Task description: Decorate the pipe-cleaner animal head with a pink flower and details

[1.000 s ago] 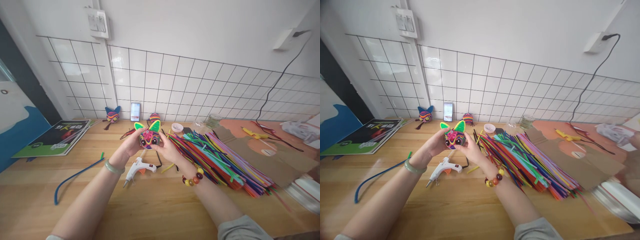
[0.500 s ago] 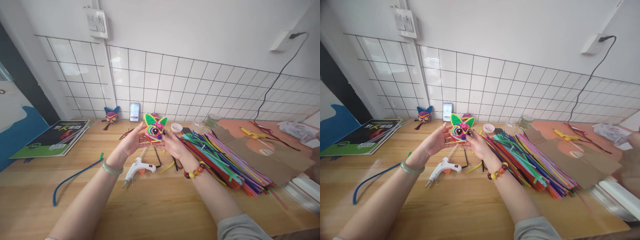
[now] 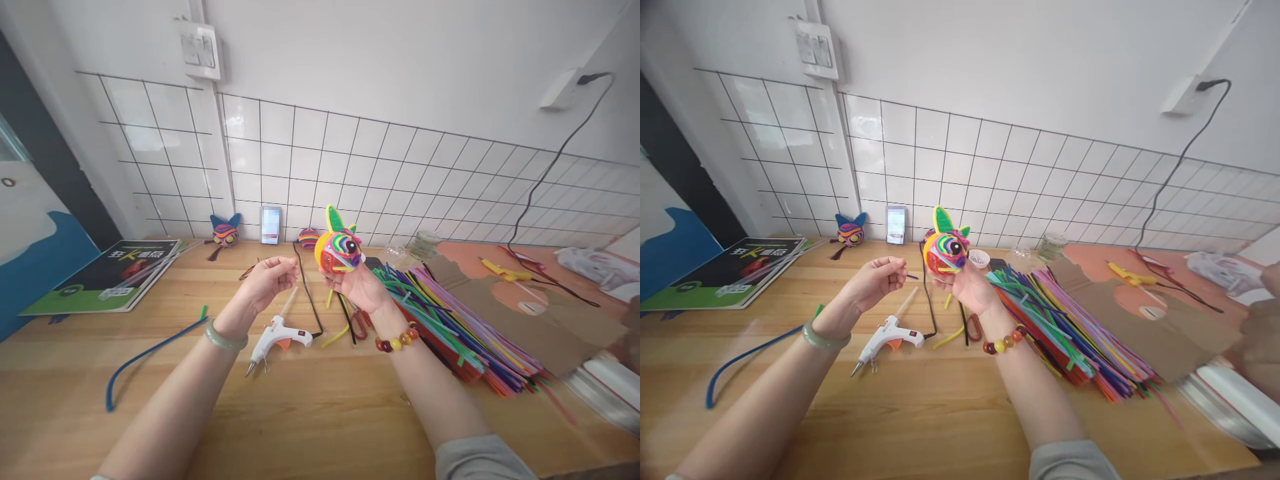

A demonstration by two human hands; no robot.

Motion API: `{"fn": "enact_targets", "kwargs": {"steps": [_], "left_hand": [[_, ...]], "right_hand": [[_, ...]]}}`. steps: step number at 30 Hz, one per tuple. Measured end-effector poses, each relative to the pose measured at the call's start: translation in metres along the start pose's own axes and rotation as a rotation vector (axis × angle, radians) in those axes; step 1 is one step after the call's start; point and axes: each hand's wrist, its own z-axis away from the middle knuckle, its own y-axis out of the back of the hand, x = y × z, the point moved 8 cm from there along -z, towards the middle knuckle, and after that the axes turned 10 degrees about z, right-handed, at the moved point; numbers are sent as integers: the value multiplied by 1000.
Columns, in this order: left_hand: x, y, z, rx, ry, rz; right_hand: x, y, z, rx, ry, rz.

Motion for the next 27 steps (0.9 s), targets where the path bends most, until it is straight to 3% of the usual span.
{"fn": "enact_targets", "kwargs": {"steps": [9, 20, 27], "left_hand": [[8, -4, 3, 2, -64, -138], [12, -5, 5, 9, -85, -110], [22, -5, 8, 71, -189, -283]], "right_hand": [[8, -1, -3, 32, -12, -11], [6, 6, -3, 74, 8, -66], [8, 2, -5, 63, -4, -40]]}}
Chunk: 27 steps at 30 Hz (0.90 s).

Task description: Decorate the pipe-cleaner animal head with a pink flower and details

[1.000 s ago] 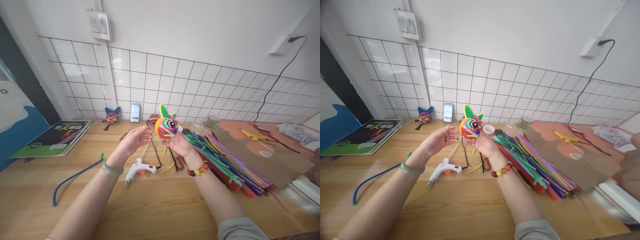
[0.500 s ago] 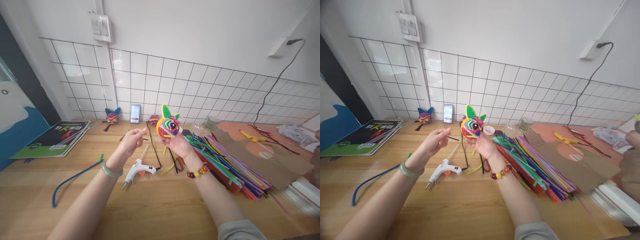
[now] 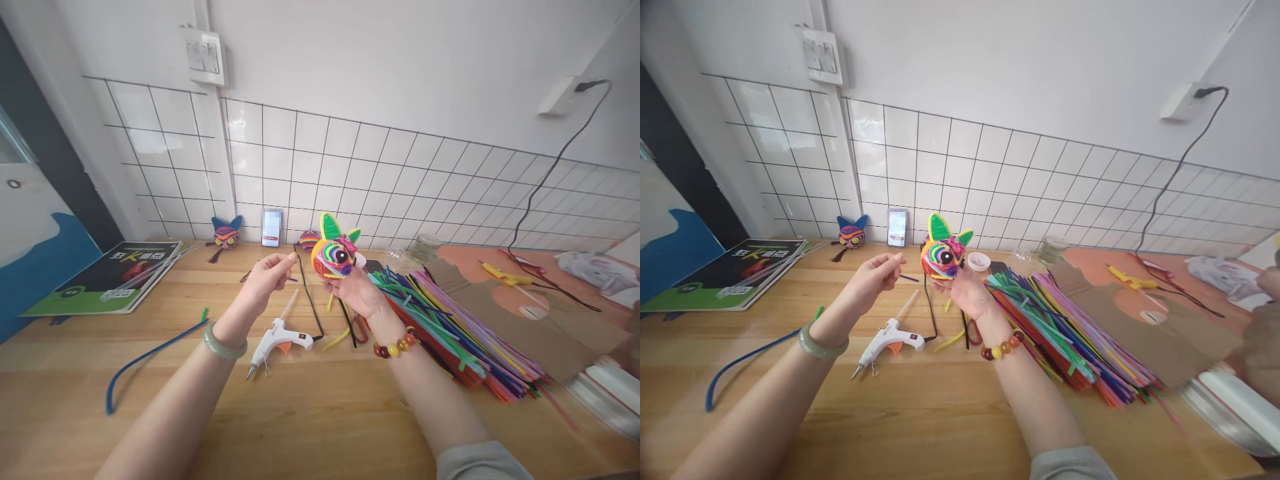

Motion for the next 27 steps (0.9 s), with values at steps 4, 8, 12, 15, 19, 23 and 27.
{"fn": "enact_targets", "kwargs": {"steps": [4, 8, 12, 15, 19, 23, 27], "left_hand": [[-2, -9, 1, -97, -18, -101], [5, -18, 5, -155, -125, -196], [12, -30, 11, -232, -185, -182], [15, -39, 14, -330, -196, -135], [14, -40, 15, -370, -184, -85], [13, -38, 13, -368, -177, -78], [14, -38, 12, -351, -186, -72]], "right_hand": [[-1, -4, 1, 0, -1, 9], [-2, -5, 2, 3, 15, 48], [3, -10, 3, -14, 12, 101], [6, -16, 3, -20, 9, 125], [6, -20, 5, -3, 6, 156], [5, -21, 5, -15, 13, 164], [4, -18, 5, -25, 23, 161]]}}
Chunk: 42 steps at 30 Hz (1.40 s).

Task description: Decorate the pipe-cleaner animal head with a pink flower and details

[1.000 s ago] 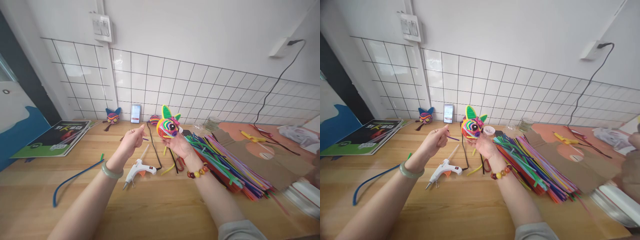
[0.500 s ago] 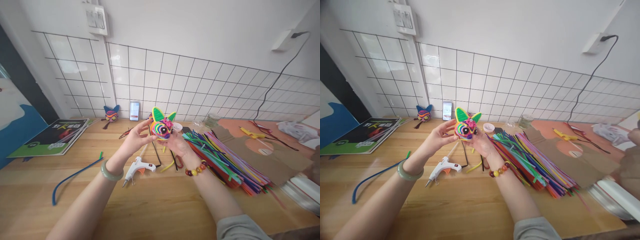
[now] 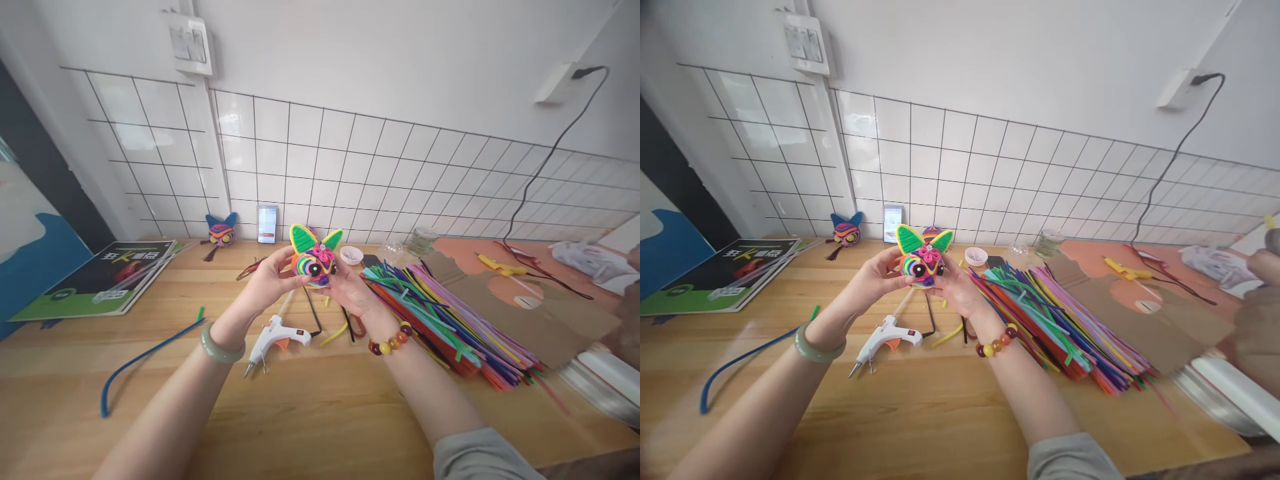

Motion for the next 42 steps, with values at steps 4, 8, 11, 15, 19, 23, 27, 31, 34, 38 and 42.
{"fn": "enact_targets", "kwargs": {"steps": [4, 8, 11, 15, 19, 23, 27, 31, 34, 38, 42], "left_hand": [[-2, -1, 0, -6, 28, 10], [-4, -5, 1, -68, 44, -32], [-5, -4, 1, -62, 49, -55], [-6, -6, 3, -87, 66, 7], [-11, -8, 8, -156, 164, 207], [-11, 1, 5, -97, 181, 490], [-25, 2, 1, -44, 239, 444], [-33, 1, 2, -73, 213, 145], [-33, 11, 5, -50, 252, 48], [-26, 31, 10, -32, 315, -59], [-8, 46, 8, 29, 243, -118]], "right_hand": [[-4, 3, 0, 21, 12, -3], [-6, -1, 1, -12, 22, 35], [-8, -5, 2, -49, 47, 50], [-7, -7, 4, -85, 45, 70], [-4, -11, 8, -155, 10, 126], [-8, -17, 12, -210, 22, 136], [-9, -20, 16, -262, -18, 147], [-9, -24, 19, -314, -46, 112], [-8, -22, 20, -340, -58, 75], [-9, -15, 21, -341, -60, 67], [-8, -17, 22, -396, -80, 116]]}}
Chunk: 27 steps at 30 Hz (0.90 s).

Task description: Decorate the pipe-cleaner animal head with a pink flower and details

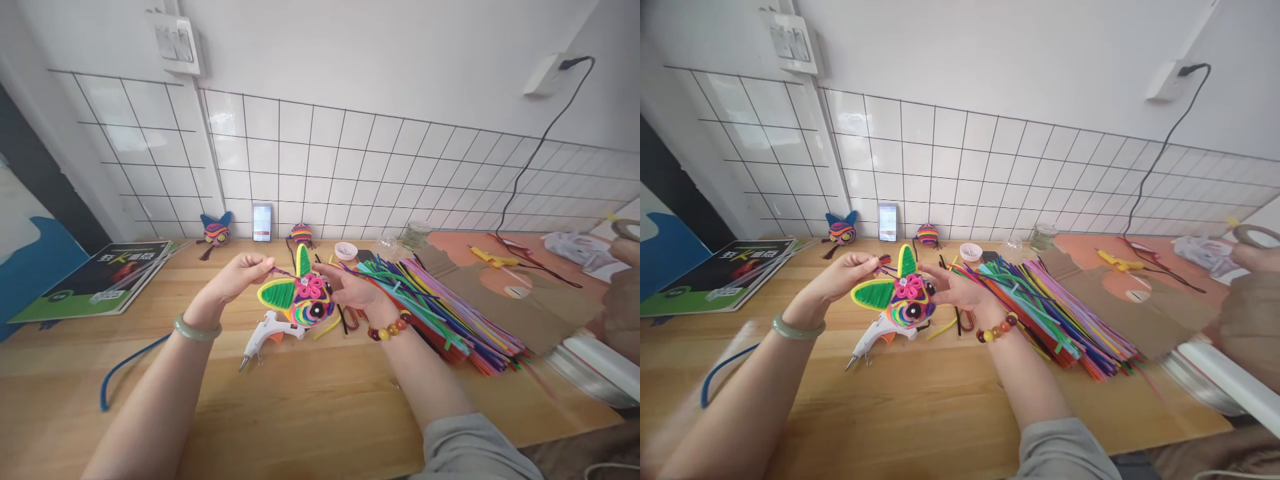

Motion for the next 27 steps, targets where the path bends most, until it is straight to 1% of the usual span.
{"fn": "enact_targets", "kwargs": {"steps": [2, 4, 5, 7, 10, 12, 14, 16, 18, 21, 24, 27], "left_hand": [[14, 1, 0, 8, -82, 25], [29, -2, -1, 2, -130, 50], [36, -5, -2, -3, -142, 22], [49, -14, -4, -35, -149, -116], [67, -22, -9, -24, -168, -256], [78, -25, -14, 2, -177, -355], [85, -28, -21, 9, -173, -516], [88, -29, -30, -11, -156, -690], [93, -29, -38, -27, -180, -817], [98, -25, -48, -14, -196, -908], [101, -22, -55, 41, -174, -987], [105, -26, -59, 80, -191, -1047]], "right_hand": [[3, -1, -1, -17, -25, 41], [9, 0, -4, -10, -52, 75], [12, 1, -5, -2, -64, 85], [17, 4, -7, 14, -78, 92], [20, 9, -7, 49, -93, 93], [19, 16, -5, 120, -123, 110], [18, 28, -1, 244, -166, 133], [15, 40, 4, 381, -200, 144], [13, 48, 7, 478, -211, 134], [14, 54, 9, 555, -225, 117], [21, 63, 9, 609, -246, 113], [27, 76, 11, 676, -232, 86]]}}
